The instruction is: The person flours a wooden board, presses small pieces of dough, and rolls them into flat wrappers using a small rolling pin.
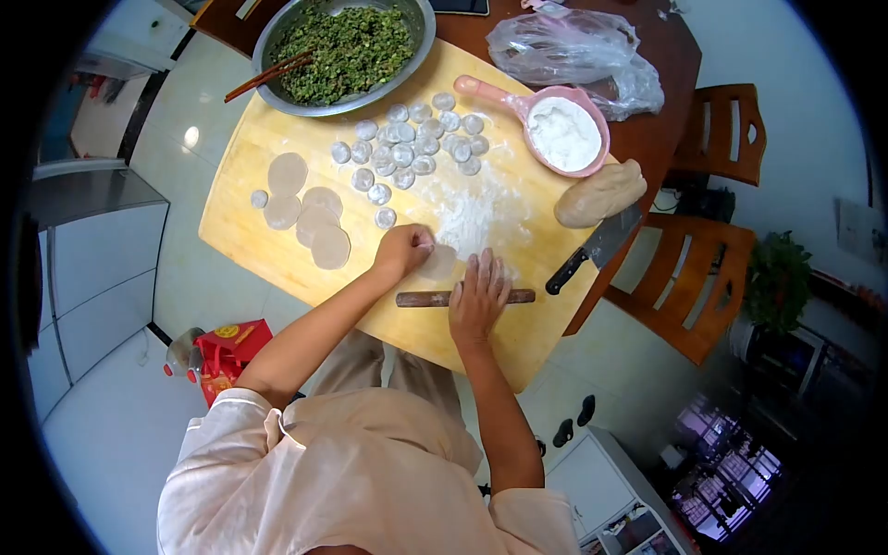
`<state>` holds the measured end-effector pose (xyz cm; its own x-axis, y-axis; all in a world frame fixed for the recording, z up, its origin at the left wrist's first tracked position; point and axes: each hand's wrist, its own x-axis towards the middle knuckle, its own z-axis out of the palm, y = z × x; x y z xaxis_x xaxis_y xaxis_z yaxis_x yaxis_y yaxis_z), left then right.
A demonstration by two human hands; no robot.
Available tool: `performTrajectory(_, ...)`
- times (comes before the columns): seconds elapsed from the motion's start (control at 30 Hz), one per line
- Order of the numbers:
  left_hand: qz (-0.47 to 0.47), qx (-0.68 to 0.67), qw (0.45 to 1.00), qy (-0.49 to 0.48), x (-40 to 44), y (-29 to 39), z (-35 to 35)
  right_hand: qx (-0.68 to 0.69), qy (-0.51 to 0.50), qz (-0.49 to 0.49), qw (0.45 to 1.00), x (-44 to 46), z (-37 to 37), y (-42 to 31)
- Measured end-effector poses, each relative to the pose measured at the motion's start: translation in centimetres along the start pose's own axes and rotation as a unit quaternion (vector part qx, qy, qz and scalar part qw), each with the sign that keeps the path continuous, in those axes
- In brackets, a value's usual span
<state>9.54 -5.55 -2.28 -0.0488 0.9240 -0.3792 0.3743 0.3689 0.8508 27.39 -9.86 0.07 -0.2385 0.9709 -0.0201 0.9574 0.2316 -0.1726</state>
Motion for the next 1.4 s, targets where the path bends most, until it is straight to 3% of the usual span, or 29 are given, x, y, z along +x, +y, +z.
performTrajectory(0.07, -0.004, -0.027, 0.998, -0.057, -0.3, -0.8, 0.2, 0.001, 0.000, -0.002, 1.000, 0.8, 0.3, 0.2)
performTrajectory(0.2, 0.058, 0.202, 0.977, -0.042, 0.1, 3.5, 0.5, 0.036, 0.026, 0.017, 0.999, 10.4, 1.1, -1.0)
performTrajectory(0.37, 0.044, 0.263, 0.962, -0.053, 1.5, 2.9, 0.3, 0.033, 0.027, 0.024, 0.999, 7.8, 0.3, -1.0)
performTrajectory(0.47, 0.006, 0.063, 0.998, 0.018, 0.4, 0.8, -0.1, -0.010, 0.004, -0.018, 1.000, -0.1, 0.6, 0.6)
performTrajectory(0.5, -0.021, 0.017, 1.000, 0.001, 0.2, 0.5, -0.4, -0.013, 0.003, -0.017, 1.000, 0.2, 0.3, 0.5)
performTrajectory(0.6, 0.004, 0.024, 0.998, -0.059, -0.8, 0.1, -0.4, -0.004, 0.009, -0.014, 1.000, 2.7, 0.3, -0.1)
performTrajectory(0.73, 0.069, 0.239, 0.968, -0.017, 0.4, 2.9, 0.7, 0.018, 0.034, 0.000, 0.999, 11.0, 0.9, -1.0)
performTrajectory(0.87, 0.060, 0.265, 0.962, -0.015, 1.1, 2.2, 0.2, 0.029, 0.030, 0.016, 0.999, 7.5, 1.1, -0.5)
performTrajectory(1.0, -0.033, 0.015, 0.999, -0.002, 0.0, -0.9, -0.4, 0.003, 0.015, -0.030, 0.999, -1.7, 0.6, 1.0)
performTrajectory(1.07, -0.069, -0.036, 0.996, -0.036, 0.2, -3.1, 0.3, 0.007, 0.024, -0.042, 0.999, 0.5, 0.6, 0.8)
performTrajectory(1.1, -0.070, -0.047, 0.995, -0.049, -0.8, -1.1, -0.5, 0.012, 0.027, -0.048, 0.998, 2.1, 0.8, 0.6)
performTrajectory(1.2, 0.057, 0.101, 0.992, 0.041, -1.7, 2.7, -0.8, 0.031, 0.047, -0.011, 0.998, 8.7, 1.2, -0.4)
performTrajectory(1.23, 0.038, 0.217, 0.975, 0.004, -0.6, 3.3, -0.2, 0.025, 0.039, -0.005, 0.999, 10.1, 1.2, -0.6)
performTrajectory(1.33, 0.046, 0.271, 0.961, 0.007, 0.9, 2.7, 0.2, 0.019, 0.037, 0.003, 0.999, 11.3, 1.0, -1.0)
performTrajectory(1.4, 0.047, 0.226, 0.972, 0.030, 0.4, 2.1, 0.1, 0.026, 0.048, 0.001, 0.999, 6.9, 1.2, -0.3)
